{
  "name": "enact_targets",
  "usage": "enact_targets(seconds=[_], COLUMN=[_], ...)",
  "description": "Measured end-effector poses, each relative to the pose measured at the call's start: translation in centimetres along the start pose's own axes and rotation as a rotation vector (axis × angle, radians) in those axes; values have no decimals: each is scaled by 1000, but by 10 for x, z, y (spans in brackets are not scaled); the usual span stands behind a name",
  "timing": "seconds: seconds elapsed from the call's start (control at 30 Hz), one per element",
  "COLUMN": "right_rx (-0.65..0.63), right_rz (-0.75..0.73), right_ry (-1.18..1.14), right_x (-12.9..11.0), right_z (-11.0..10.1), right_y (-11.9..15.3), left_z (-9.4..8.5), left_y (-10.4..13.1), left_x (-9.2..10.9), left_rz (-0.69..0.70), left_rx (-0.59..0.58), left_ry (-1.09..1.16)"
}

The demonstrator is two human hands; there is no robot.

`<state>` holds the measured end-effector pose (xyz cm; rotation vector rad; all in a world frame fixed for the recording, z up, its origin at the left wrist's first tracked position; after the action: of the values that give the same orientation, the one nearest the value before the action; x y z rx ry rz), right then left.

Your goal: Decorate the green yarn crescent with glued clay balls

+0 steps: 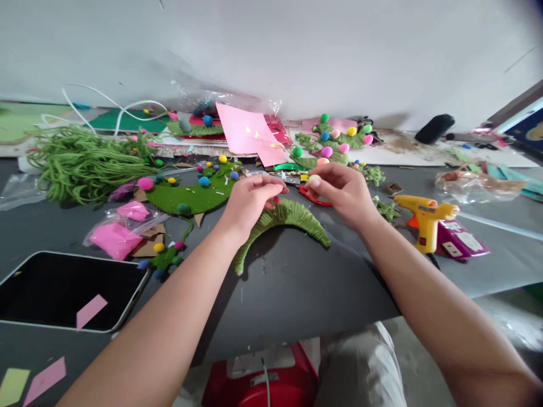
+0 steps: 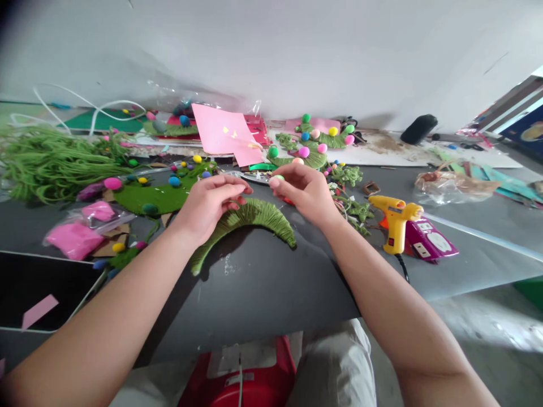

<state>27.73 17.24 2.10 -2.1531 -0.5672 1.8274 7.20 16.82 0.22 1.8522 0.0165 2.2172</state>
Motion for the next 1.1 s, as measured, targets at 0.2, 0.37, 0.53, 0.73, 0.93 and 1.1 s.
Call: enact_targets(seconds=[0.2,0.37,0.53,0.73,0.93,1.1], right_rx=[-11,15,15,-3,-52,-23], right_rz=[94,48,-5,58,157,68], right_ry=[-117,19,10,-6,-119,4], right_x=[6,5,3,3,9,6], right_z=[3,-2,-2,1,6,2], right_y=[-1,-1,-1,1,2,1], left_z=[-1,-1,-1,-1,-1,-1], left_y=[0,0,0,-1,-2,-2], left_x=[0,0,0,0,-1,-2], left_rz=[6,10,13,11,12,12], left_rx=[2,2,1,1,-1,-4], left_ry=[1,0,4,-2,-5,-4])
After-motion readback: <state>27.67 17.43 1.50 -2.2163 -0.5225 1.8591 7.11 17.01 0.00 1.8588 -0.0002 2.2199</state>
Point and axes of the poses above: each hand's wrist, its own y-axis away from the middle knuckle, its own z-axis out of the palm, x = y × z, the point moved 6 cm from there along -y, towards the middle knuckle, and after that the axes turned 8 degrees about -z, right-handed, at the moved point
